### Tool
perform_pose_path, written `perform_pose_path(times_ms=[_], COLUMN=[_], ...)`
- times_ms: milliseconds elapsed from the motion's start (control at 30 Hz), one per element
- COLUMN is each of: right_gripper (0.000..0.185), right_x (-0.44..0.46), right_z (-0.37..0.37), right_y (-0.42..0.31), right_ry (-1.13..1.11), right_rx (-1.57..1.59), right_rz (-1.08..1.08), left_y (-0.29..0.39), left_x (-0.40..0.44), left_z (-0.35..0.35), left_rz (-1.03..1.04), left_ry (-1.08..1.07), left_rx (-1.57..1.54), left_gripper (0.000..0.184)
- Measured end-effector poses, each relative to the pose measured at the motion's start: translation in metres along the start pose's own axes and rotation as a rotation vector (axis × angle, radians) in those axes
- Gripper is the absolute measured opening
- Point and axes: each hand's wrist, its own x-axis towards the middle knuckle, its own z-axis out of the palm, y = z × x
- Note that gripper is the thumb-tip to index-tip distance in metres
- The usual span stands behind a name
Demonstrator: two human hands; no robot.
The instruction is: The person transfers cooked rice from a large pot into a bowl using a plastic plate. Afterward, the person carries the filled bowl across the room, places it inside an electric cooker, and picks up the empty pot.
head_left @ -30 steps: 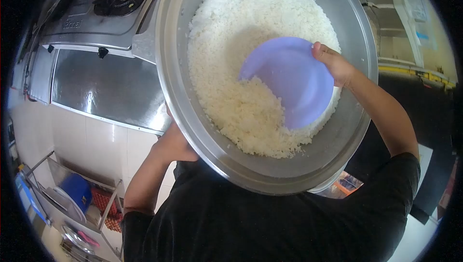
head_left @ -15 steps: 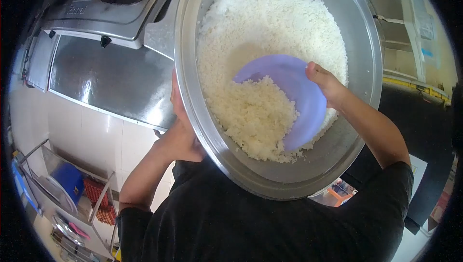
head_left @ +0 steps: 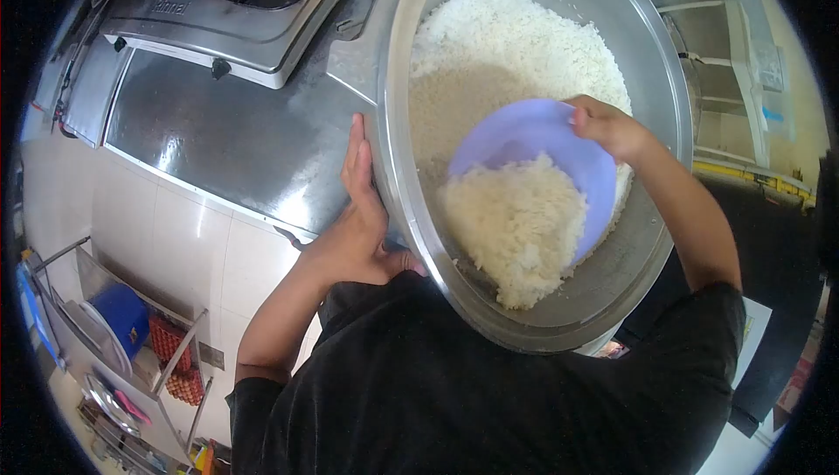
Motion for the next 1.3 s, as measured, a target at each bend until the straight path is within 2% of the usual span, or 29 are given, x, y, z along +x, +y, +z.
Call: perform_pose_path(times_ms=[67, 167, 267, 300, 400, 500, 533, 667, 767, 833, 867, 900, 933, 967, 1033, 1133, 1200, 1233, 1300], right_gripper=[0.067, 0.065, 0.066, 0.066, 0.064, 0.06, 0.052, 0.044, 0.044, 0.042, 0.041, 0.047, 0.053, 0.053, 0.053, 0.04, 0.034, 0.035, 0.038], right_x=[-0.032, -0.086, -0.131, -0.146, -0.195, -0.258, -0.278, -0.344, -0.366, -0.35, -0.329, -0.304, -0.271, -0.247, -0.241, -0.302, -0.354, -0.361, -0.383], right_z=[-0.006, -0.018, 0.015, 0.02, 0.039, 0.059, 0.075, 0.143, 0.183, 0.197, 0.201, 0.201, 0.198, 0.203, 0.196, 0.178, 0.171, 0.165, 0.142], right_y=[0.02, 0.053, 0.047, 0.05, 0.054, 0.09, 0.098, 0.117, 0.11, 0.123, 0.125, 0.15, 0.16, 0.181, 0.193, 0.178, 0.15, 0.122, 0.08], right_ry=[0.191, 0.392, 0.68, 0.717, 0.887, 1.16, 1.246, 1.772, 2.04, 1.942, 1.739, 1.587, 1.303, 1.217, 1.169, 1.301, 1.518, 1.762, 1.778], right_rx=[0.21, 0.454, 0.798, 0.864, 1.025, 1.01, 1.012, 0.912, 0.613, 0.107, 0.007, -0.46, -0.469, -0.59, -0.559, -0.351, -0.38, -0.122, -0.377], right_rz=[-0.092, -0.159, -0.35, -0.416, -0.598, -0.696, -0.739, -0.479, 0.015, 0.506, 0.623, 0.684, 1.126, 1.15, 1.202, 1.135, 0.876, 0.598, 0.595], left_y=[-0.001, -0.014, -0.024, -0.024, -0.018, -0.039, -0.04, -0.043, -0.044, -0.044, -0.044, -0.042, -0.042, -0.043, -0.041, -0.037, -0.032, -0.031, -0.029], left_x=[-0.004, -0.02, -0.028, -0.029, -0.03, -0.045, -0.046, -0.04, -0.036, -0.036, -0.036, -0.034, -0.033, -0.034, -0.032, -0.032, -0.035, -0.035, -0.039], left_z=[-0.002, -0.002, -0.005, -0.004, -0.005, -0.005, -0.007, -0.01, -0.014, -0.014, -0.014, -0.014, -0.014, -0.015, -0.013, -0.011, -0.013, -0.013, -0.013], left_rz=[0.005, 0.029, 0.039, -0.019, -0.294, -0.409, -0.451, -0.558, -0.596, -0.615, -0.62, -0.623, -0.624, -0.627, -0.629, -0.645, -0.651, -0.654, -0.669], left_ry=[-0.046, -0.256, -0.468, -0.492, -0.518, -0.43, -0.406, -0.352, -0.336, -0.334, -0.335, -0.337, -0.342, -0.351, -0.353, -0.354, -0.34, -0.332, -0.308], left_rx=[0.007, 0.048, 0.105, 0.068, -0.125, -0.197, -0.217, -0.255, -0.264, -0.269, -0.271, -0.274, -0.275, -0.275, -0.294, -0.329, -0.358, -0.381, -0.436], left_gripper=[0.09, 0.091, 0.092, 0.092, 0.059, 0.056, 0.056, 0.055, 0.055, 0.055, 0.055, 0.055, 0.055, 0.055, 0.054, 0.054, 0.054, 0.054, 0.054])
